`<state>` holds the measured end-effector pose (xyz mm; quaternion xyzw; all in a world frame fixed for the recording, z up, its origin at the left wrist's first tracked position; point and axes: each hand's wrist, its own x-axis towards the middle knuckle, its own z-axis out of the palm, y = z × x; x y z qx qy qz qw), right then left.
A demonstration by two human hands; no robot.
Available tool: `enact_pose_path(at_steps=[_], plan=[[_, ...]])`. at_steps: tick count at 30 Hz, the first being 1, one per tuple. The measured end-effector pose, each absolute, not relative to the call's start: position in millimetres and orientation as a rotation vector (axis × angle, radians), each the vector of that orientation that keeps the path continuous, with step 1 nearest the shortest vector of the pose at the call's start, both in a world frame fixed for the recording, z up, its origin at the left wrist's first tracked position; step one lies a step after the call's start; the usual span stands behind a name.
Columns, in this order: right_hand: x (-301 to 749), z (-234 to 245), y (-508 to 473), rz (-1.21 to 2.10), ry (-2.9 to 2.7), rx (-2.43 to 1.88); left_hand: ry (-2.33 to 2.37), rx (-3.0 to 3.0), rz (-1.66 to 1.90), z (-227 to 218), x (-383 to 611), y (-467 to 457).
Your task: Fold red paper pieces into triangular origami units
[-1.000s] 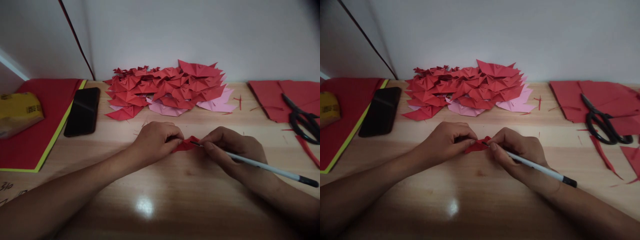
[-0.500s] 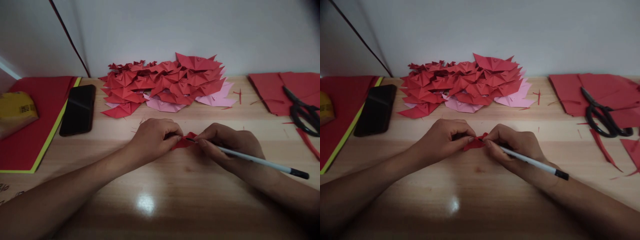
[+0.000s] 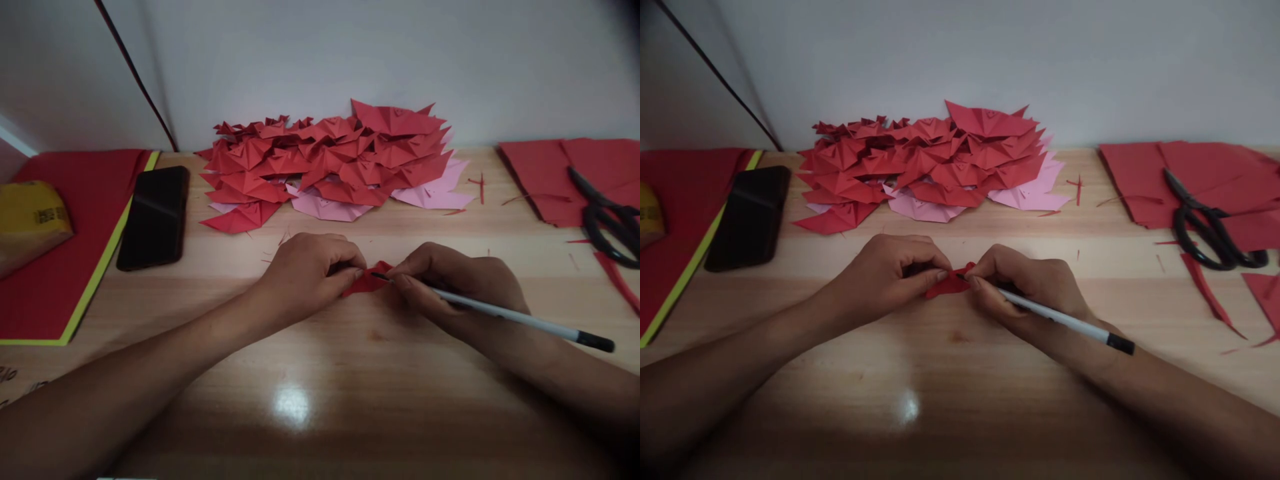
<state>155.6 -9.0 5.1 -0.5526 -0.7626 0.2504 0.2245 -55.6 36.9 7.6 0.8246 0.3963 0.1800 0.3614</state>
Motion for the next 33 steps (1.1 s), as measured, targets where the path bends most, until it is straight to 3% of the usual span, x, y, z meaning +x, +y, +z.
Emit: enact_pose_path(at_steps=[33], plan=[[154.5,8.4,-9.5,0.727,-2.109,-1.567,1.044,2.098,0.466,8.7,-54.5,36.8]])
